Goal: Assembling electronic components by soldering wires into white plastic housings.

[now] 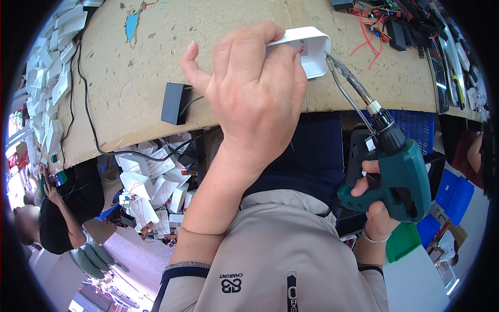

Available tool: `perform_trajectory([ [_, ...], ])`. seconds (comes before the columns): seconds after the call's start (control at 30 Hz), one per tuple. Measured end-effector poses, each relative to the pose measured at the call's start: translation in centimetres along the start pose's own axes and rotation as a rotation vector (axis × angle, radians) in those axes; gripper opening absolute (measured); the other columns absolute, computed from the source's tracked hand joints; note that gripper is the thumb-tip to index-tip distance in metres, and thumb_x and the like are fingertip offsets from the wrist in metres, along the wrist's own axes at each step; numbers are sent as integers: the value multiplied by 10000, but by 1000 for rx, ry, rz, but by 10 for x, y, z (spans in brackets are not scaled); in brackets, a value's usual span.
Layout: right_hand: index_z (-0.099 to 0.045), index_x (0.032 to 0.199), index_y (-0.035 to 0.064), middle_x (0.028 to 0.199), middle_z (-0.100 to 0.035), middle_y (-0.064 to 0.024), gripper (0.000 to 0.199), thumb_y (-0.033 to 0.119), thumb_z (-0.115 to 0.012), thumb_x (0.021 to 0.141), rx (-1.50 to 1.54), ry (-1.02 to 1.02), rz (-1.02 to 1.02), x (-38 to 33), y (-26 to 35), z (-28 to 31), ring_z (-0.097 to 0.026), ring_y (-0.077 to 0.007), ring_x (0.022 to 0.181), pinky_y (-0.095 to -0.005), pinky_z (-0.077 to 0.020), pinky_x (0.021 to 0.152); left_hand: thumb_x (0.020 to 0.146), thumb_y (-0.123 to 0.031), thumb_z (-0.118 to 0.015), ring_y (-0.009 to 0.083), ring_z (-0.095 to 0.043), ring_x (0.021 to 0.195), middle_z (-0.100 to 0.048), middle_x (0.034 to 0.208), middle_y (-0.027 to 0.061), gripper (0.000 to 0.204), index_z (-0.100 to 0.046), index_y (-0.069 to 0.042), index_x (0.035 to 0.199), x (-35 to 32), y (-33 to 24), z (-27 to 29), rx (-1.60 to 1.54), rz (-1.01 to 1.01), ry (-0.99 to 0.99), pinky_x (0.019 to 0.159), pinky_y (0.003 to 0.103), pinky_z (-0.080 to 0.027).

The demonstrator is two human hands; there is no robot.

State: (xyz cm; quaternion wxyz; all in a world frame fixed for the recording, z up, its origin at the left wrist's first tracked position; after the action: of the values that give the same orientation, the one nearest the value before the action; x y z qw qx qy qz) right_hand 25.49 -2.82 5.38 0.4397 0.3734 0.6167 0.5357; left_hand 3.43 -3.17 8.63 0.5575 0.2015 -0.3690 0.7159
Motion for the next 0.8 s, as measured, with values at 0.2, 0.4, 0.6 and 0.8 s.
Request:
perform_trajectory([
  [0.2,-496,1073,-85,962,-595,-198,694,389,-761,641,-60,-56,-11,5,-2,0,-615,-165,641,-217,-497,539,646,-75,-660,155,-518,821,-580,881,19,66,-630,-64,703,1,2,-3,-40,-11,-30,824,346,-280],
  [0.4,-483,1088,-89,968,-591,-208,689,366,-760,651,-56,-42,-5,9,-3,-1,-616,-167,643,-224,-500,539,624,-43,-656,185,-511,783,-569,853,47,74,-629,-27,691,2,4,-7,-104,-21,-60,737,318,-340],
  [0.6,-477,1097,-91,977,-586,-217,688,351,-761,653,-47,-28,3,12,-4,-2,-616,-173,647,-230,-505,543,605,-33,-652,194,-508,763,-566,842,58,77,-626,-22,677,2,3,-9,-92,-35,-68,701,313,-351],
  [0.8,-473,1104,-86,968,-588,-213,709,372,-761,647,-69,-22,-20,16,-4,-3,-612,-171,638,-236,-503,541,605,-33,-646,194,-506,751,-563,832,57,69,-623,-25,670,2,4,-10,-74,-37,-56,688,316,-350],
])
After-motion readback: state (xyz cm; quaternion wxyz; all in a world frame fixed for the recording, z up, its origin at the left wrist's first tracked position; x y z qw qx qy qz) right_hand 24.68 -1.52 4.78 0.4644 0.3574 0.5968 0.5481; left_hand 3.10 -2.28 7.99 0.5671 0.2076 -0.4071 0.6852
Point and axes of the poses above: each hand's wrist, its own x-axis towards the middle knuckle, its own z-axis out of the back of the hand, y = z × x, the point moved 8 cm from there along x, towards the middle knuckle
